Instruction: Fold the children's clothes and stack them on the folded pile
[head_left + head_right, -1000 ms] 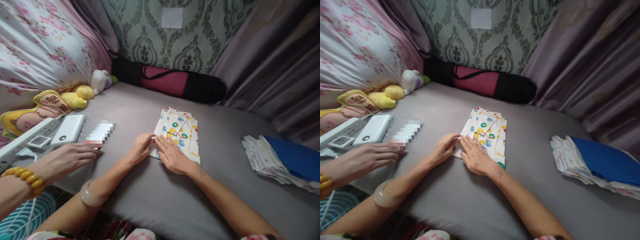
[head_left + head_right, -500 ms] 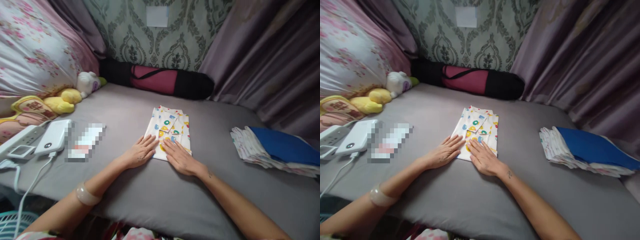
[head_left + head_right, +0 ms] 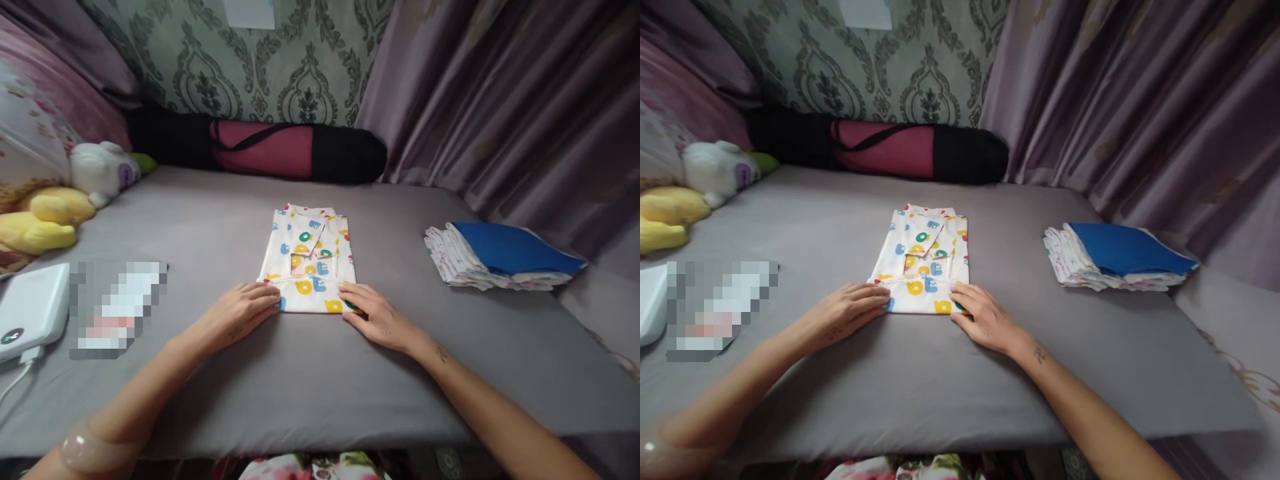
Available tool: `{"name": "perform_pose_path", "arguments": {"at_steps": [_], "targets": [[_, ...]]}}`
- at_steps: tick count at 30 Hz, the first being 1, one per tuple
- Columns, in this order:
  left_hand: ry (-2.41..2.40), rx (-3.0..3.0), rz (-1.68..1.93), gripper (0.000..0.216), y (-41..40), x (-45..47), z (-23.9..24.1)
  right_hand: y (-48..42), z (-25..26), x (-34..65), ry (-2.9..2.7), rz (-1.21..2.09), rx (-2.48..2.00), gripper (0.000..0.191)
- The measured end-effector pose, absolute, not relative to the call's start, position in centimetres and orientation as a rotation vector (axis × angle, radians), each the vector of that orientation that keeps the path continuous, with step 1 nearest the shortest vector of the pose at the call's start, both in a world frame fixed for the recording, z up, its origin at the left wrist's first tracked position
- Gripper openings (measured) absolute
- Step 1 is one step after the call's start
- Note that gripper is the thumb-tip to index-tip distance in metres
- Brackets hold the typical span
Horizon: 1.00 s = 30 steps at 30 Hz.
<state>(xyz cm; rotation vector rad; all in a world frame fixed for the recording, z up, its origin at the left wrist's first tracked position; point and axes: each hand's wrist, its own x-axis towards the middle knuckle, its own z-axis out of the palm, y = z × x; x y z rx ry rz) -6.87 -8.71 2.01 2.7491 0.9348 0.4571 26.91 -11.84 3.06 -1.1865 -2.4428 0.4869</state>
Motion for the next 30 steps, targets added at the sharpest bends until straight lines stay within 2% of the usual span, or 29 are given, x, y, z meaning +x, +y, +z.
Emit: {"name": "perform_pose_path", "arguments": {"at_steps": [4,7,12,21,30], "targets": [[0.904,2.842,0.417,0.025,-8.7,-6.5,2.3,-11.7,2.7,27.1,-2.467,0.437,-1.102,0.034],[1.078,2.757,0.461,0.024,-8.6,-5.9,3.0,-11.7,2.7,27.1,-2.471,0.361,-1.087,0.035],[1.359,2.489,0.439,0.026,-8.0,-5.1,3.9,-11.1,2.3,27.4,-2.403,0.304,-1.152,0.047],[0.984,2.773,0.522,0.032,-8.1,-7.9,1.8,-9.3,1.0,28.9,-2.416,0.399,-1.059,0.062],[1.096,2.449,0.594,0.045,-6.8,-8.2,2.2,-9.0,2.6,29.3,-2.434,0.436,-1.081,0.069]]}}
